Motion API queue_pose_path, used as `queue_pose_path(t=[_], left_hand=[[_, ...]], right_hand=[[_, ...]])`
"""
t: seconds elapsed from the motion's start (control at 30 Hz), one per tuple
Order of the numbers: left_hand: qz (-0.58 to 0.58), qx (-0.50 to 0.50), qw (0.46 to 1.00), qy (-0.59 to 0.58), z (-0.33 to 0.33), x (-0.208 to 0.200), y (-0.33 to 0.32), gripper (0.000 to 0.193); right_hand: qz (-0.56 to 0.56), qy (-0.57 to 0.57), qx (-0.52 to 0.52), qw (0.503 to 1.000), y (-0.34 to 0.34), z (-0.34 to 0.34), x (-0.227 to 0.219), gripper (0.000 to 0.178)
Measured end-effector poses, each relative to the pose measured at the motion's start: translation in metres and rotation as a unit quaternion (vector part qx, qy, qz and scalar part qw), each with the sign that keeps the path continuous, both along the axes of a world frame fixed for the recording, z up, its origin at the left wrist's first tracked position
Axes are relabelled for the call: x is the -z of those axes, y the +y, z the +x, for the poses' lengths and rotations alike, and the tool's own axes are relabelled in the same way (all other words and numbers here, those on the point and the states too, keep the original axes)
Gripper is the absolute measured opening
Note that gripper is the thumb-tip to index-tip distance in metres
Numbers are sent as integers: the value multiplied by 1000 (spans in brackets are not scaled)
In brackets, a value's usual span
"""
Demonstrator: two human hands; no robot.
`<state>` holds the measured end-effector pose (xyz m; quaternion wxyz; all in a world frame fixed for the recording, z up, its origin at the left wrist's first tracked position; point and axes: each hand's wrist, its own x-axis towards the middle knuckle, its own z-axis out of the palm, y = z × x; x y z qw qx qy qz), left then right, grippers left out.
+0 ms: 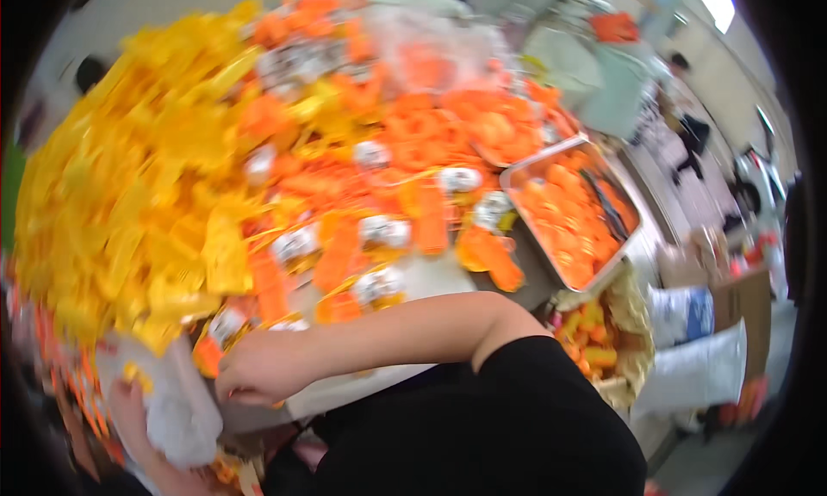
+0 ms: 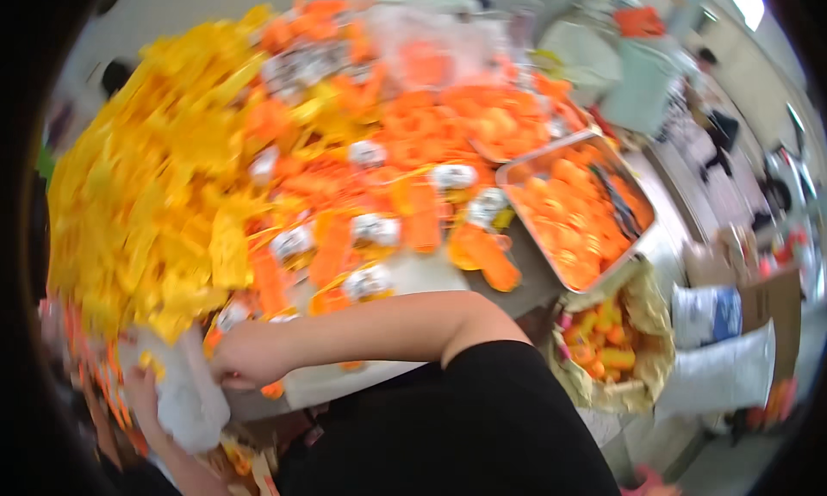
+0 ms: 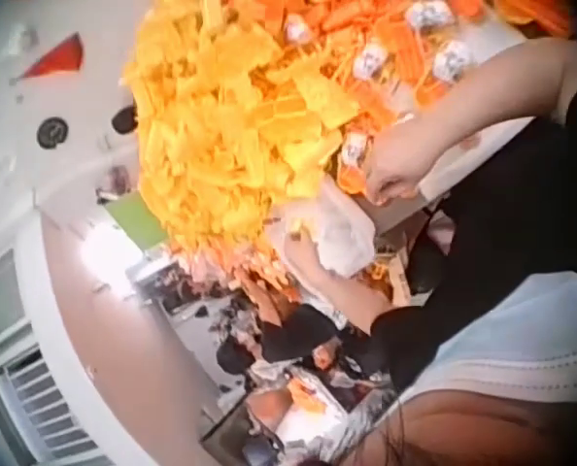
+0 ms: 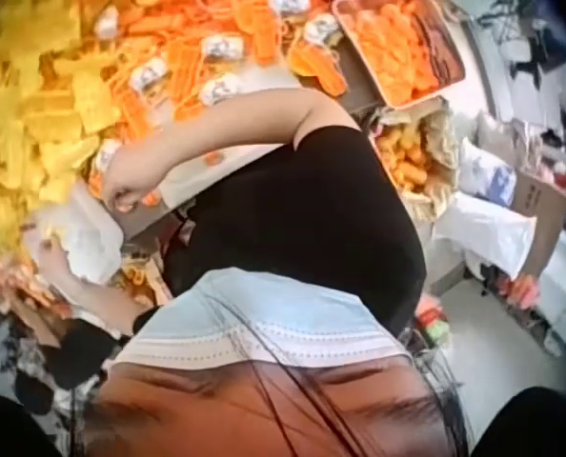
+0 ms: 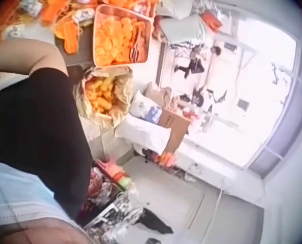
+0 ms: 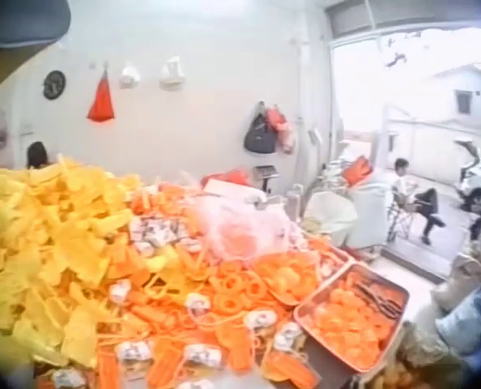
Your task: Assembling plastic toy bubble guns and preparing components at a factory workbench.
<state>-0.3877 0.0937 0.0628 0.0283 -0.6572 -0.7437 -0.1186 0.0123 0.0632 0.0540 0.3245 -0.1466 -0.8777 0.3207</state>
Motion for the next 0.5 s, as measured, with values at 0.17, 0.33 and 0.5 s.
queue_pose_path(t=[0.17,0.33,0.5], left_hand=[[96,170,925,-327,198,-60,-46,8],[8,459,820,-342,357,-47,-27,15],[-32,610,711,-349,493,-42,-26,52]], right_hand=[[-66,196,144,968,-8,33,-13,30],[-190,149,276,930,-40,154,-44,34],[-155,161,511,830,-98,300,-53,29]])
